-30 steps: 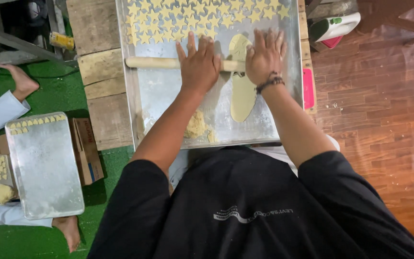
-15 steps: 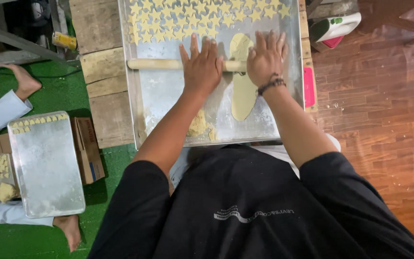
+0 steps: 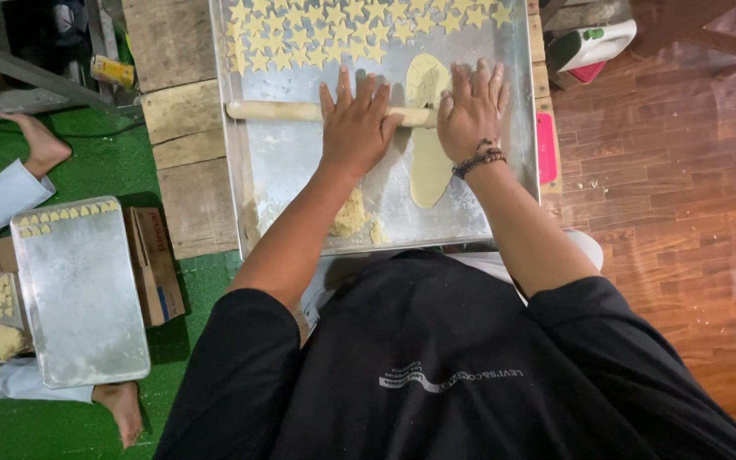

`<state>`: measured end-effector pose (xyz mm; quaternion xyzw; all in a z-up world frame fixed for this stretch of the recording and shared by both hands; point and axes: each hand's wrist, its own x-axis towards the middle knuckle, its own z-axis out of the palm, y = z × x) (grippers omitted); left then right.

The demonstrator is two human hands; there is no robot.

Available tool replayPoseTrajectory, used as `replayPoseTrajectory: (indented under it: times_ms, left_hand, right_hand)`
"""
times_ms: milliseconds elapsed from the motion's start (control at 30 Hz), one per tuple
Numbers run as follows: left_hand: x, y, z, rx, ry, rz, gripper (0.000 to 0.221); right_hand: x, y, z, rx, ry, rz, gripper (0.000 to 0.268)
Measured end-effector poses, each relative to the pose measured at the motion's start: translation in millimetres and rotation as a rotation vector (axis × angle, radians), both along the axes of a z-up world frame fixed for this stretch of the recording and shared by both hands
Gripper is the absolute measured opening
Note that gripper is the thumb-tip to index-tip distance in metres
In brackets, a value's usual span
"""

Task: Rolling out dough and cutting star shapes using a cookie cutter

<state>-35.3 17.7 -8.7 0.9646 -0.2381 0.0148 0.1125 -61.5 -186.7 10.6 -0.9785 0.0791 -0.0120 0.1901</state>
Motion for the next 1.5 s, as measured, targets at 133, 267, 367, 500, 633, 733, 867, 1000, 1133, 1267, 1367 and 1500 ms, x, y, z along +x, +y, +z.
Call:
replayPoseTrajectory:
  times_ms: [133, 267, 367, 500, 633, 733, 867, 1000, 1133, 1267, 1367, 1500]
  left_hand:
    - [-4, 10, 2, 0.014, 0.066, -0.091, 0.066]
    - [-4, 20, -22, -0.055, -0.024, -0.124, 0.056]
    - [-4, 29, -36, -0.119, 0.024, -0.185, 0.045]
    - [-8, 44, -27, -0.122, 0.015, -0.233, 0.045]
    - [2, 62, -32, -0.002, 0.037, -0.238, 0.060]
    - [3, 69, -51, -0.108, -0.149, -0.258, 0.057]
    - [5, 66, -50, -0.275, -0.393, -0.286, 0.040]
    - [6, 67, -56, -0.317, -0.369, -0.281, 0.036]
    - [5, 68, -55, -0.380, -0.377, -0.298, 0.037]
    - [2, 68, -42, -0.380, -0.413, -0.299, 0.035]
    - [-1, 69, -40, -0.353, -0.428, -0.306, 0.037]
    - [0, 67, -33, -0.338, -0.458, -0.319, 0.024]
  right_hand:
    - [-15, 1, -2, 0.020, -0.119, 0.044, 0.051]
    - [-22, -2, -12, 0.014, -0.093, 0.064, 0.057]
    - [-24, -1, -1, 0.074, 0.050, 0.056, 0.063]
    - [-25, 3, 21, 0.191, 0.071, 0.057, 0.055]
    - [-19, -2, -5, 0.171, -0.090, 0.192, 0.055]
    - [-12, -6, -25, 0.118, -0.182, 0.220, 0.049]
    - [-10, 1, 0, 0.171, -0.065, 0.164, 0.055]
    - [-5, 2, 11, 0.136, 0.125, 0.133, 0.066]
    - [-7, 0, -1, 0.165, 0.031, 0.164, 0.058]
    - [-11, -1, 26, 0.280, 0.174, -0.047, 0.033]
    - [-18, -32, -7, 0.265, -0.173, -0.120, 0.049]
    - [-35, -48, -11, 0.314, -0.268, -0.015, 0.055]
